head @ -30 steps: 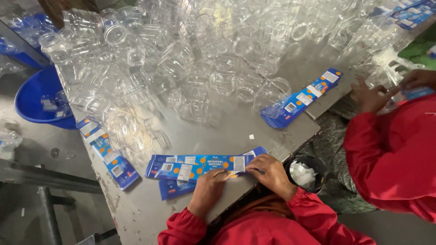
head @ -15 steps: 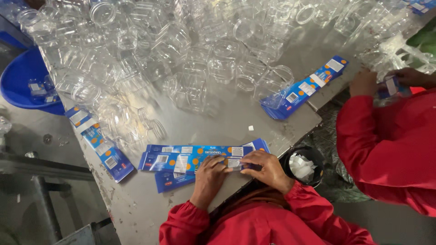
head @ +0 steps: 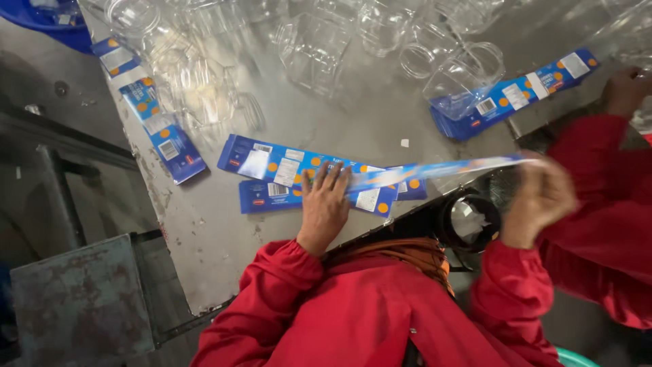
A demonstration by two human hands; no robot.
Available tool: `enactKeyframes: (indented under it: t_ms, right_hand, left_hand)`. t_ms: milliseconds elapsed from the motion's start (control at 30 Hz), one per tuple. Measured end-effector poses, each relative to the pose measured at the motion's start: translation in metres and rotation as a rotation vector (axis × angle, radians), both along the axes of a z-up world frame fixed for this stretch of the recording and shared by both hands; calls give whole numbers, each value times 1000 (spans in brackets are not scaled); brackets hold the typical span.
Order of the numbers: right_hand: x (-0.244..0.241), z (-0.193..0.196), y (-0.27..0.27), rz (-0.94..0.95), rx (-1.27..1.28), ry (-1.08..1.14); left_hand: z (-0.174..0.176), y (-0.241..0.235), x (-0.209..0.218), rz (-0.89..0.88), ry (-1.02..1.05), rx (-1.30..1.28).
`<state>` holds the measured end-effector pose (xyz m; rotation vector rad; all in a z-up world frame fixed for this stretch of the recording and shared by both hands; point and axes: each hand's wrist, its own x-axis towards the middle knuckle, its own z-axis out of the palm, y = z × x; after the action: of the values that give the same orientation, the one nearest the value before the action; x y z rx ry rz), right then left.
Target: The person assembles packaging for products by hand, applying labels and placing small components into plastic containers.
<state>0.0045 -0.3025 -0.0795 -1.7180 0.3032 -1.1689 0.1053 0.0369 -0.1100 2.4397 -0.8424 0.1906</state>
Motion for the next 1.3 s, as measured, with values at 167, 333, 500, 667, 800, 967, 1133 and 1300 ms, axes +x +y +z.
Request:
enactKeyframes:
  t_ms: [167, 333, 500, 667, 800, 967, 1133, 1300]
  right_hand:
    - [-32, 6, 46, 147, 72, 419]
    - [-22, 13, 111, 740, 234, 781]
    - [-11, 36, 149, 515, -525, 545]
    - [-15, 8, 159, 565, -482, 706]
    - [-5, -27, 133, 556, 704, 549]
    - [-20, 6, 144, 542, 79, 473]
    - [-16, 22, 164, 422, -665, 496]
    - [-15, -27, 155, 592, -104, 808]
  left_hand:
    - [25, 0, -12, -59, 2, -246]
    - [23, -12, -34, -341, 245, -515]
    - [17, -3, -40, -276, 343, -584]
    - [27, -6, -52, -184, 117, -257]
    - [28, -3, -50, -220, 240, -447]
    - [30, -3, -51, -123, 297, -581]
    - [26, -9, -57, -146, 66, -275]
    - [21, -2, -58, -165, 99, -75]
